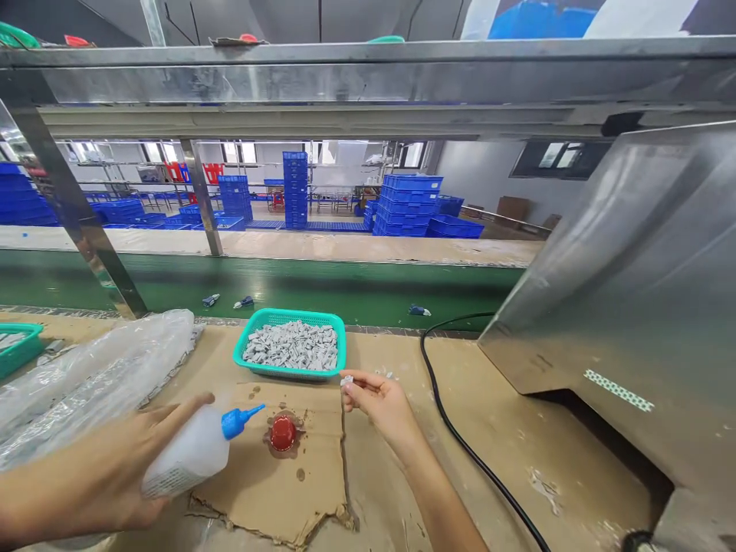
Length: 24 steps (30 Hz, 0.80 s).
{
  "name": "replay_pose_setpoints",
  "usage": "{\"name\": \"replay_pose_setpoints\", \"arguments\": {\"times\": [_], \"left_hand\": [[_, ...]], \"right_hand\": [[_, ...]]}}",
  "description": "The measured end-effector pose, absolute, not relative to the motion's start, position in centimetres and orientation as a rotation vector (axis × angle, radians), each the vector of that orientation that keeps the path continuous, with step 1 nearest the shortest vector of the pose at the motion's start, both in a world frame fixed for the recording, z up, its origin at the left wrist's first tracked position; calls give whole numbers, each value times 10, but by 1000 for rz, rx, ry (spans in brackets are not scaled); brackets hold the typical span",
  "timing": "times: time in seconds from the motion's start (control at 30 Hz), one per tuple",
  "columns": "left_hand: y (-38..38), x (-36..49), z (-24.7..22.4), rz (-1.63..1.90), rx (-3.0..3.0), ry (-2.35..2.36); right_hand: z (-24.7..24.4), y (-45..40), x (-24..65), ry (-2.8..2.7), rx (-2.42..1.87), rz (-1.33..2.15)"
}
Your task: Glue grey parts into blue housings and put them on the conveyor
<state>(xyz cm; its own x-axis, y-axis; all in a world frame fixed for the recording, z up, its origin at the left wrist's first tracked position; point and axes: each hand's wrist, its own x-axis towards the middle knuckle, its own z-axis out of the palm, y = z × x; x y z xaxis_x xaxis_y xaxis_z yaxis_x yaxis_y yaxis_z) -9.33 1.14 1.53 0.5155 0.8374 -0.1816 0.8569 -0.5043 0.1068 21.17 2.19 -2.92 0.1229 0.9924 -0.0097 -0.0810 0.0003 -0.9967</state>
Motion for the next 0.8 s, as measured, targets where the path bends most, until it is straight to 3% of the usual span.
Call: {"name": "replay_pose_setpoints", "arguments": {"times": [0.23,0.8], "left_hand": [[14,-76,18,-390,2603,1409],[16,-56,23,-576,2582,1447]], "right_hand": [[-35,13,222,-946,-1147,1188],[-39,7,232,-941,-1105,1278]]}}
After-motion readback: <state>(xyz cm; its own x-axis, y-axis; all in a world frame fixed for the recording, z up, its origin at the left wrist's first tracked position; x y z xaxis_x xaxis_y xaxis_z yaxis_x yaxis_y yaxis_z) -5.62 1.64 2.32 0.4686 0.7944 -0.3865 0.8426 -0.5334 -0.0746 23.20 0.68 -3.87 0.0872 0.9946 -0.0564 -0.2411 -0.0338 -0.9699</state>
